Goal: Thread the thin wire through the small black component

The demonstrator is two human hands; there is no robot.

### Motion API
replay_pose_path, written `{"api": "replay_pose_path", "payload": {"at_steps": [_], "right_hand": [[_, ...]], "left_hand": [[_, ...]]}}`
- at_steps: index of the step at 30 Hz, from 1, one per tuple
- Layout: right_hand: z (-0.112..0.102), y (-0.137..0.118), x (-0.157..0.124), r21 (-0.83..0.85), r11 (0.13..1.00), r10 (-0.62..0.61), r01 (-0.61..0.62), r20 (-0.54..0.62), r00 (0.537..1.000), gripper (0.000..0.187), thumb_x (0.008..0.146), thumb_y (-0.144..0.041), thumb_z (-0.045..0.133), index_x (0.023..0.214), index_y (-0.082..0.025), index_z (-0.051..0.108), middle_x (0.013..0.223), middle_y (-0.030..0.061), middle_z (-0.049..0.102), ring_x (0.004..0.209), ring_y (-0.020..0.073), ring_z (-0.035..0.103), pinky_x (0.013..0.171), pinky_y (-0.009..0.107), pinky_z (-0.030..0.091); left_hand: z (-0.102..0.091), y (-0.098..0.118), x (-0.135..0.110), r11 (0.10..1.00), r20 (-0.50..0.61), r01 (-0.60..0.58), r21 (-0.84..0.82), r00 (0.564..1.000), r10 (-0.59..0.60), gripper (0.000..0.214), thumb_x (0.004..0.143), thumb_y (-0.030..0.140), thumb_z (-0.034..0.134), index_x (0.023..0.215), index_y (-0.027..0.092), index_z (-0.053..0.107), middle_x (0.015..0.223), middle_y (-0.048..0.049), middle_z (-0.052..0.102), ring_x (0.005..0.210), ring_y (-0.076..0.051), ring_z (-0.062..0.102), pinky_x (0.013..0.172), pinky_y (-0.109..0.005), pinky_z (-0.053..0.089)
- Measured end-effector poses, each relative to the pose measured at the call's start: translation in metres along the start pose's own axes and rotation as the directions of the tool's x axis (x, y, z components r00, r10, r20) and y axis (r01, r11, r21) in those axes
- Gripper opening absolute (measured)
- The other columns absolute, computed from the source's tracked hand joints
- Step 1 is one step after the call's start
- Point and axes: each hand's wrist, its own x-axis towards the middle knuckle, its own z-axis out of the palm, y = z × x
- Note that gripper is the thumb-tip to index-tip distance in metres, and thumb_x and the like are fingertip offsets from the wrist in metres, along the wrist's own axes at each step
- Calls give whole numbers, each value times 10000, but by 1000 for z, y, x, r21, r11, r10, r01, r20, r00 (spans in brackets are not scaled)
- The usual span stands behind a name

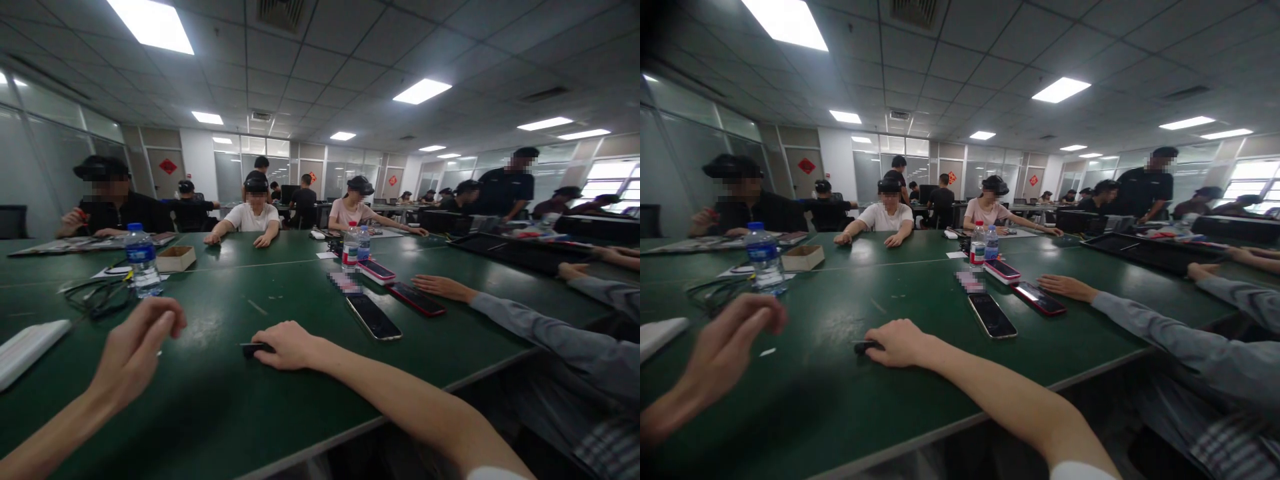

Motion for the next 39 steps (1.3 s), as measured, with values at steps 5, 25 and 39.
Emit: {"api": "replay_pose_path", "payload": {"at_steps": [5,25,39], "right_hand": [[1,0,0,-10,1000,-19,19,-5,1000,306,970,-398,514,1209,-252,637,964,18,731,819,182,678,633,248,433],[11,5,5,34,999,-5,7,-53,999,428,957,-555,525,1197,-220,637,1033,59,730,935,223,684,720,271,458],[-1,8,0,-8,998,69,-70,-93,993,362,986,-266,428,1321,-183,538,1166,94,638,926,213,643,771,319,483]], "left_hand": [[49,-24,4,999,361,22,38,932,-35,308,918,419,440,1048,191,601,955,-67,693,845,-230,653,768,-343,520],[90,-18,-1,980,575,-201,-16,800,173,284,925,431,501,960,213,680,897,-44,646,779,-198,606,709,-301,464],[91,-23,1,986,406,-144,83,909,98,263,882,327,518,1067,210,663,892,-38,666,732,-195,618,700,-308,461]]}}
